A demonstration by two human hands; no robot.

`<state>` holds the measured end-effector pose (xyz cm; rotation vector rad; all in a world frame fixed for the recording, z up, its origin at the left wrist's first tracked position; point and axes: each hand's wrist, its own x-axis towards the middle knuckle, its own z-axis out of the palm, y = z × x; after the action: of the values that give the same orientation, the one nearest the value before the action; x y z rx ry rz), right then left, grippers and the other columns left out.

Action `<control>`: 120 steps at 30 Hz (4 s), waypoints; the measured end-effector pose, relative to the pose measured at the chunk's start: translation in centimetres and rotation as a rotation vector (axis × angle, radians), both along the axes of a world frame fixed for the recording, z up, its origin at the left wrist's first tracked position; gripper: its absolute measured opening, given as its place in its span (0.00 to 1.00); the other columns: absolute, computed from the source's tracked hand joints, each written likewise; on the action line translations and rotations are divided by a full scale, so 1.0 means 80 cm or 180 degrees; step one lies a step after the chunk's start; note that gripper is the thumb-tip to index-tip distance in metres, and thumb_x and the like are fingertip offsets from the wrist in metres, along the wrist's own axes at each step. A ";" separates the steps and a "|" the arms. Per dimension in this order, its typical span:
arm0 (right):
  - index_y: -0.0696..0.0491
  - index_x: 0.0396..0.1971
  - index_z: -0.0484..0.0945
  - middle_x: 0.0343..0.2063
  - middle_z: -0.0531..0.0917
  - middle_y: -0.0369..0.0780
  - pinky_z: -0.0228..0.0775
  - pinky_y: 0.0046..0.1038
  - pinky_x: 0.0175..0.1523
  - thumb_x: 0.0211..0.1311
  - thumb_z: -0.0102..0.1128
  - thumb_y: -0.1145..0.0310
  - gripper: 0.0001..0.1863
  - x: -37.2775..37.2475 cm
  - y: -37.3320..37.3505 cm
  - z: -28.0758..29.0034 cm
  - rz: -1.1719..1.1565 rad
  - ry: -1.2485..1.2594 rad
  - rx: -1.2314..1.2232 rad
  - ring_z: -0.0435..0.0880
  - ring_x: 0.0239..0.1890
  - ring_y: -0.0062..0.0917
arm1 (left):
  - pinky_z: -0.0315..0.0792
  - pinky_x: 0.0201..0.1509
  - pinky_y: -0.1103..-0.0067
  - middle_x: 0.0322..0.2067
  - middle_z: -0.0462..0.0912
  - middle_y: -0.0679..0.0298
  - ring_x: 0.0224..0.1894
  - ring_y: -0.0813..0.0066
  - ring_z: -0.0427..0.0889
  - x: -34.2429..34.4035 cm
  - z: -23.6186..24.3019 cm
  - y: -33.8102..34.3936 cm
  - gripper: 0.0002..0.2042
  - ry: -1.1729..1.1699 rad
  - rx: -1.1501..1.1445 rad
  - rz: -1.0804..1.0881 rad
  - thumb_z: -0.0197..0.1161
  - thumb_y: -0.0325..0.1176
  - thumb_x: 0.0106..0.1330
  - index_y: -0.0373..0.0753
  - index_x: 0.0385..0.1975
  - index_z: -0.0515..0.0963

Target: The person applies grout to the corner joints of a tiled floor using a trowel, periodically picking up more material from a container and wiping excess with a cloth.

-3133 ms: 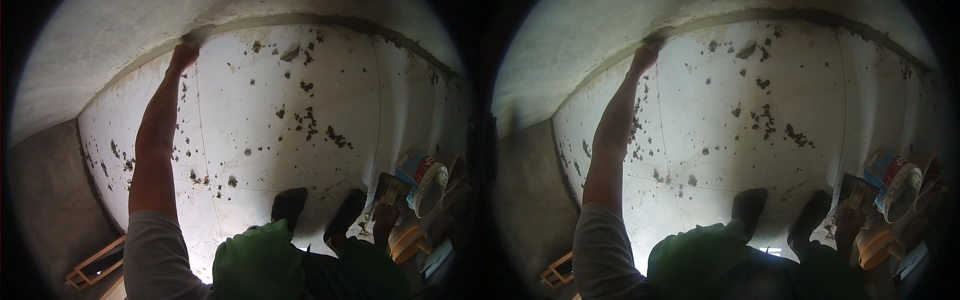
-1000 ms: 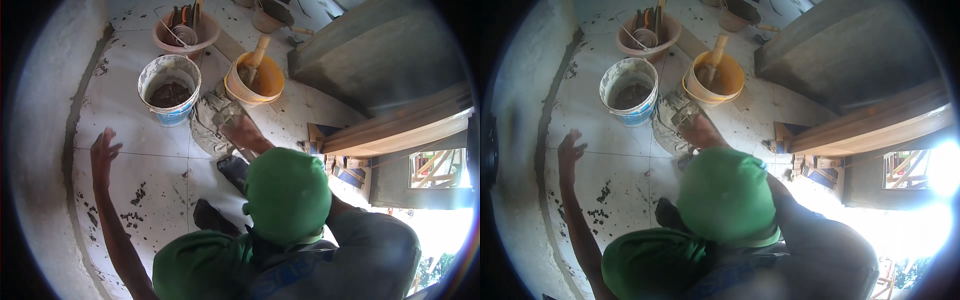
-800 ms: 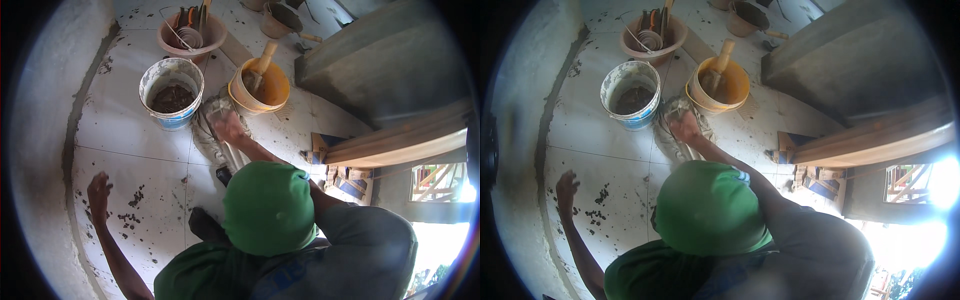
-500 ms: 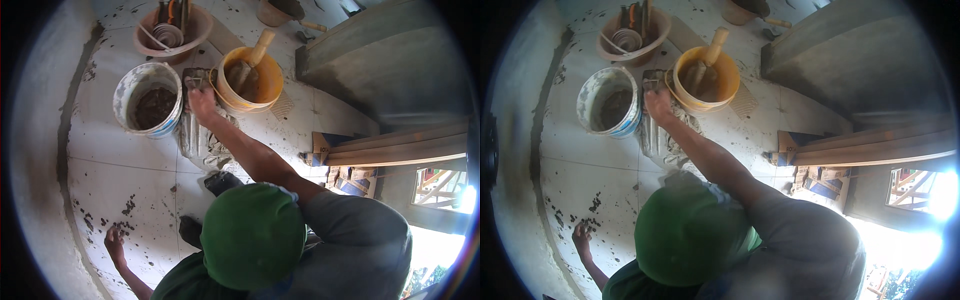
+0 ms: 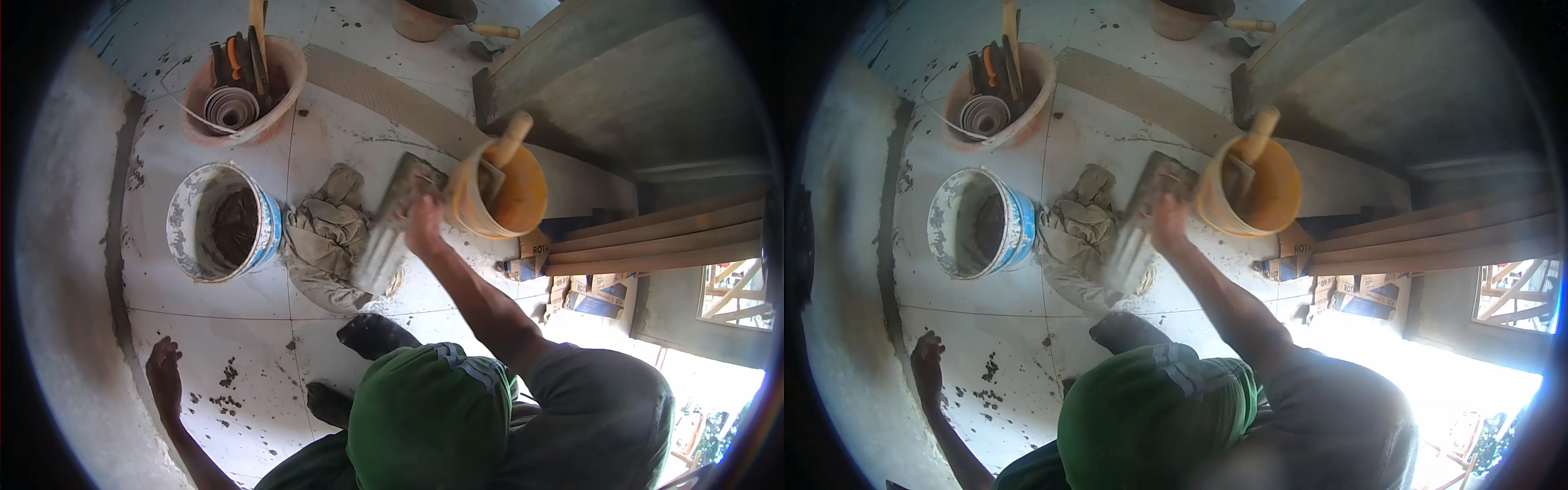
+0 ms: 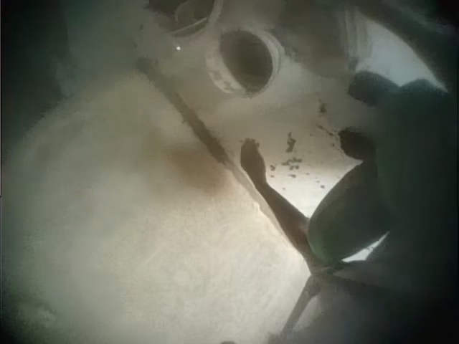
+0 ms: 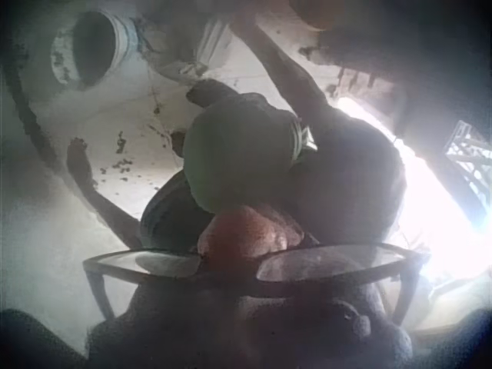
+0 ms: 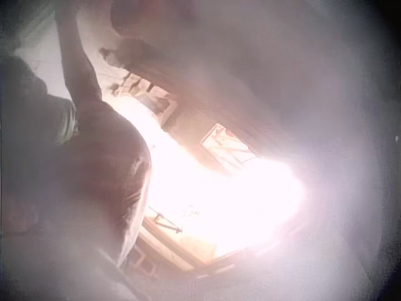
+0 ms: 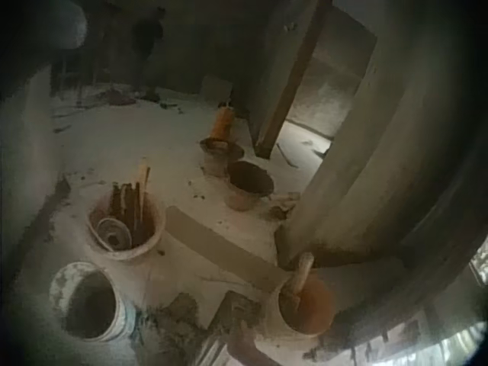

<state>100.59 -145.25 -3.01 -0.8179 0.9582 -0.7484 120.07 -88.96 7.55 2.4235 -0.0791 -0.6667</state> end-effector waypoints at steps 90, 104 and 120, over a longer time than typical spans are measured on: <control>0.52 0.50 0.85 0.44 0.88 0.44 0.79 0.46 0.60 0.60 0.70 0.57 0.21 0.069 -0.207 0.089 0.7109 0.5668 -0.5307 0.88 0.51 0.42 | 0.87 0.55 0.69 0.43 0.84 0.54 0.45 0.67 0.88 -0.060 -0.111 0.328 0.17 0.0545 0.0286 0.0197 0.56 0.38 0.83 0.26 0.56 0.78; 0.54 0.68 0.74 0.57 0.83 0.51 0.81 0.46 0.59 0.68 0.65 0.66 0.29 -0.210 -0.041 0.041 0.2698 0.3238 -0.4471 0.86 0.55 0.48 | 0.59 0.25 0.81 0.27 0.68 0.73 0.28 0.84 0.66 -0.004 -0.145 0.287 0.15 0.0009 0.0059 0.0028 0.57 0.45 0.83 0.41 0.35 0.74; 0.59 0.70 0.72 0.53 0.84 0.59 0.74 0.50 0.67 0.64 0.61 0.64 0.34 -0.235 -0.267 -0.045 0.2059 0.3441 -0.4692 0.82 0.60 0.55 | 0.75 0.38 0.77 0.42 0.86 0.58 0.42 0.68 0.88 -0.027 -0.133 0.340 0.20 0.0441 0.0299 -0.0001 0.58 0.44 0.81 0.35 0.60 0.80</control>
<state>81.81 -166.61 -6.57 -2.8560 0.8148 -0.2732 117.87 -61.76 -3.09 2.4584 0.0087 -0.8540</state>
